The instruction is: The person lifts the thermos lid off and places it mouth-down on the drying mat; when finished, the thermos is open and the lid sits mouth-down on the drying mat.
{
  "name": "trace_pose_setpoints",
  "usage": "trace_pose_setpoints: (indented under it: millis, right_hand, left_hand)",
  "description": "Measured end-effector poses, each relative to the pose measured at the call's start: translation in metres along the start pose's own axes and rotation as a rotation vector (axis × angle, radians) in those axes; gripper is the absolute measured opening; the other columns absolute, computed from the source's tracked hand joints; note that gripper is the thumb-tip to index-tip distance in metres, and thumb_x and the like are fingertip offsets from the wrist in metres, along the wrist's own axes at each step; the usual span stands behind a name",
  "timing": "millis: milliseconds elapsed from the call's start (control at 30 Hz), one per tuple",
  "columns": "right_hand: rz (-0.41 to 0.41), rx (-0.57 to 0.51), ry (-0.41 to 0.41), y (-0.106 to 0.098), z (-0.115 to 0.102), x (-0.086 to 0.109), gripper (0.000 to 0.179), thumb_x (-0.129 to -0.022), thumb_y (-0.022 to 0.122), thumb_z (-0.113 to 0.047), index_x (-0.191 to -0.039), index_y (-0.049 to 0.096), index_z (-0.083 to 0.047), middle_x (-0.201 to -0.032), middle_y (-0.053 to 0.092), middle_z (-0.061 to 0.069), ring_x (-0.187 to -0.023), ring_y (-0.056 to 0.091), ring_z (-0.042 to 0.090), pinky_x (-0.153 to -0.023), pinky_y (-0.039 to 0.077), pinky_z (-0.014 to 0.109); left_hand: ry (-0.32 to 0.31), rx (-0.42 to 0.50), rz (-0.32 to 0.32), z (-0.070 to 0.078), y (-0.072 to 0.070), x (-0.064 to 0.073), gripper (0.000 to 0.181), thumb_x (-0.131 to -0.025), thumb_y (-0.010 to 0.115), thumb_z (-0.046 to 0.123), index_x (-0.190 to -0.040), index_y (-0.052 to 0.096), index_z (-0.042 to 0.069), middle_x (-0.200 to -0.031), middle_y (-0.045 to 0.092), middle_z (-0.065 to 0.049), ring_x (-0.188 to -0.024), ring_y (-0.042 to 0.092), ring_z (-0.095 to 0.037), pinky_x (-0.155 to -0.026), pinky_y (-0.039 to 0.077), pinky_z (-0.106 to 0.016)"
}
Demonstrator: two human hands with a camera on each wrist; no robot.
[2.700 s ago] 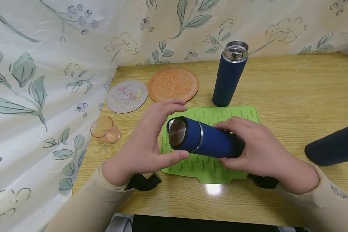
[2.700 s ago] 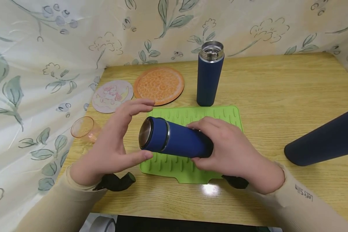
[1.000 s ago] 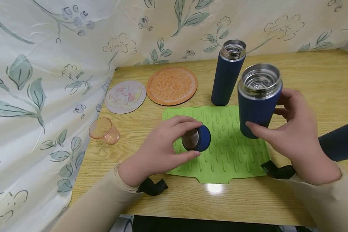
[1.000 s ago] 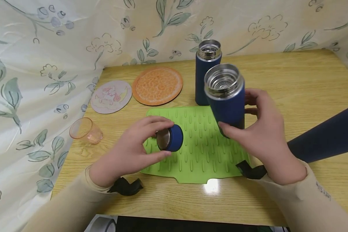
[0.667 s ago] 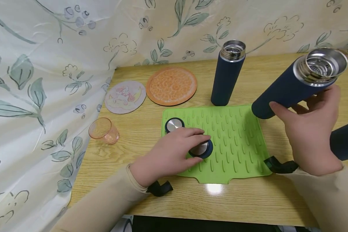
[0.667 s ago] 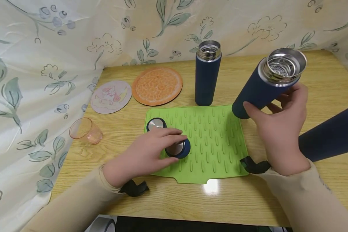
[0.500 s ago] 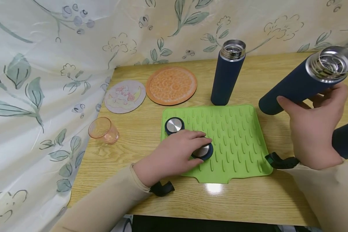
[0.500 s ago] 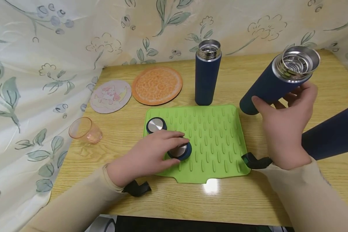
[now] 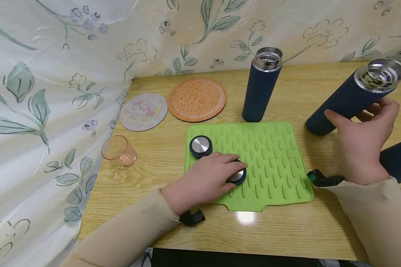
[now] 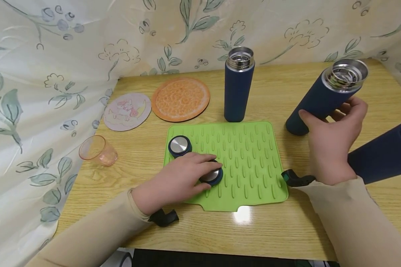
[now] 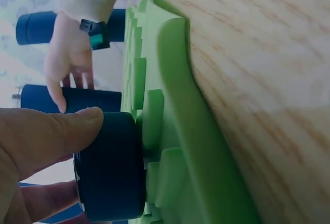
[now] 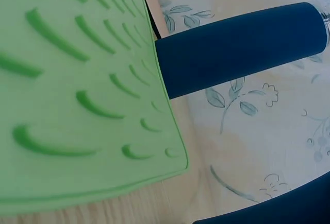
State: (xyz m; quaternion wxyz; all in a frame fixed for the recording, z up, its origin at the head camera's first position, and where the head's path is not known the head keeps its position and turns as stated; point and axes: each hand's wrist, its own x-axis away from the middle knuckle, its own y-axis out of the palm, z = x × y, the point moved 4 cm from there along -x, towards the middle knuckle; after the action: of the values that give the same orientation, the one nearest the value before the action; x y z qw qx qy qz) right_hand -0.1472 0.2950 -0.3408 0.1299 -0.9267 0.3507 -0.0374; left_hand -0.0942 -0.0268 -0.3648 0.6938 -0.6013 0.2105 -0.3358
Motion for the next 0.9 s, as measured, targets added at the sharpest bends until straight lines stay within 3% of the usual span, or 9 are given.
trace_pose_setpoints:
  millis: [300, 700, 900]
  right_hand:
    - [0.023, 0.018, 0.021, 0.003, 0.004, -0.006, 0.081, -0.097, 0.084, -0.015, -0.159, 0.038, -0.039, -0.144, 0.038, -0.021, -0.124, 0.039, -0.003, -0.110, 0.039, 0.023]
    - [-0.040, 0.011, 0.060, 0.009, 0.010, -0.012, 0.079, -0.100, 0.081, -0.026, -0.160, 0.033, -0.042, -0.148, 0.035, -0.021, -0.128, 0.037, -0.001, -0.110, 0.037, 0.025]
    - [-0.035, 0.039, 0.010, 0.003, 0.010, -0.006, 0.082, -0.102, 0.079, -0.022, -0.162, 0.028, -0.042, -0.154, 0.033, -0.019, -0.131, 0.039, -0.002, -0.111, 0.038, 0.025]
  left_hand:
    - [-0.018, -0.005, -0.008, 0.001, 0.002, -0.002, 0.058, -0.106, 0.076, 0.034, -0.160, 0.059, 0.023, -0.159, 0.062, -0.004, -0.143, 0.062, -0.027, -0.120, 0.051, -0.042]
    - [-0.057, 0.062, -0.043, -0.002, 0.002, 0.005, 0.063, -0.106, 0.076, 0.035, -0.164, 0.054, 0.025, -0.169, 0.053, -0.006, -0.148, 0.060, -0.028, -0.118, 0.054, -0.044]
    - [-0.034, 0.088, 0.045, -0.003, -0.005, 0.017, 0.060, -0.104, 0.078, 0.036, -0.159, 0.060, 0.022, -0.164, 0.058, -0.007, -0.147, 0.061, -0.029, -0.120, 0.052, -0.045]
